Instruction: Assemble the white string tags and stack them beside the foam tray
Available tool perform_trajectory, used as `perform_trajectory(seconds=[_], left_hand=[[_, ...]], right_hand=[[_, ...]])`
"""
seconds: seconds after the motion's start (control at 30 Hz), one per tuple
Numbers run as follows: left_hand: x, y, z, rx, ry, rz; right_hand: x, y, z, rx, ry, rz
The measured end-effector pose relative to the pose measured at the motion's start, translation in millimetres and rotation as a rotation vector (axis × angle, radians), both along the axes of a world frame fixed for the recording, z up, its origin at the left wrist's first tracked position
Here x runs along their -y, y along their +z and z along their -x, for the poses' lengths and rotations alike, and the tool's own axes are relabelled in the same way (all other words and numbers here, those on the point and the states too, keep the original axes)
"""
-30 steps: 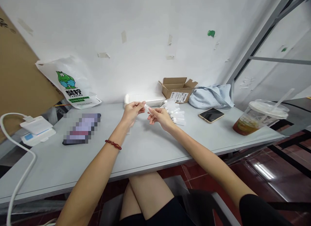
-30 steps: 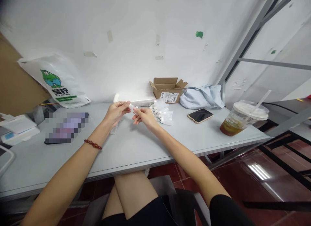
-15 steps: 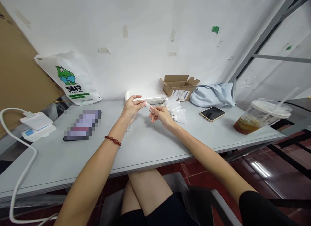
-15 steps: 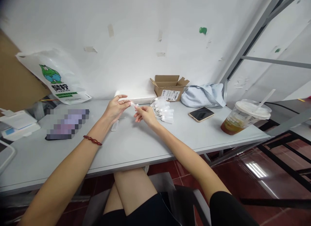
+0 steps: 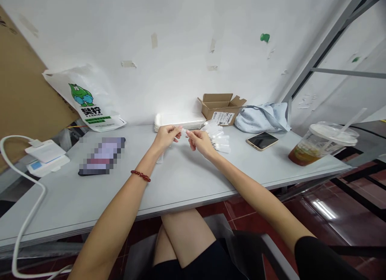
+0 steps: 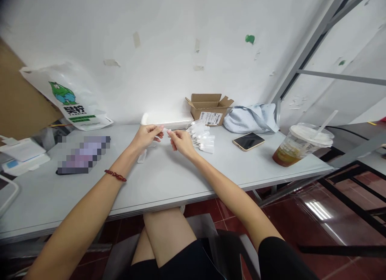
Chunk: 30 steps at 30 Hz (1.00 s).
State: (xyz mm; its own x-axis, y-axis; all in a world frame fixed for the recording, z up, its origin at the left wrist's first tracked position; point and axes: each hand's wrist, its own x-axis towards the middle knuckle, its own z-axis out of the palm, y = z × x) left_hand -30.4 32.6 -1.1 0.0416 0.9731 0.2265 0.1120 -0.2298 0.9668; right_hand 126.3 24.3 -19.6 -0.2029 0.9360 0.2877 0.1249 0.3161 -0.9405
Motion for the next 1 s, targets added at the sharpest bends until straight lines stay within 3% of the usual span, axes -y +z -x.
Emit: perform_trajectory(seconds=[0.1, 0.23, 0.37, 0.5, 0.73, 0.9, 1.0], left_hand=[[-0.9, 0.0, 1.2, 0.047, -0.058, -0.030], [-0.9, 1.5, 5.4, 0.107, -0.143, -0.040], [1.2, 3.4, 6.6, 0.072, -0.143, -0.071], [4.0, 5.2, 4.2, 0.076, -0.101, -0.040], [4.2, 3.4, 1.9, 0.028, -0.080, 0.068], [7.3, 7.4, 3.3, 0.039, -0.164, 0.194], [8.3, 8.6, 2.1, 0.054, -0.180, 0.188]], right_hand=[[-1.5, 1.4, -0.8, -0.110, 0.046, 0.087], [-2.7, 4.2, -2.7, -0.291, 0.140, 0.338], [-1.0, 7.3, -3.2, -0.361, 0.187, 0.472], [1.6, 8.8, -0.9, -0.324, 0.106, 0.353], [-2.5, 4.8, -3.2, -0.111, -0.073, -0.065], [-3.9, 5.4, -5.3, -0.149, 0.011, -0.091], [-7.7, 2.7, -7.3, -0.127, 0.023, -0.123]])
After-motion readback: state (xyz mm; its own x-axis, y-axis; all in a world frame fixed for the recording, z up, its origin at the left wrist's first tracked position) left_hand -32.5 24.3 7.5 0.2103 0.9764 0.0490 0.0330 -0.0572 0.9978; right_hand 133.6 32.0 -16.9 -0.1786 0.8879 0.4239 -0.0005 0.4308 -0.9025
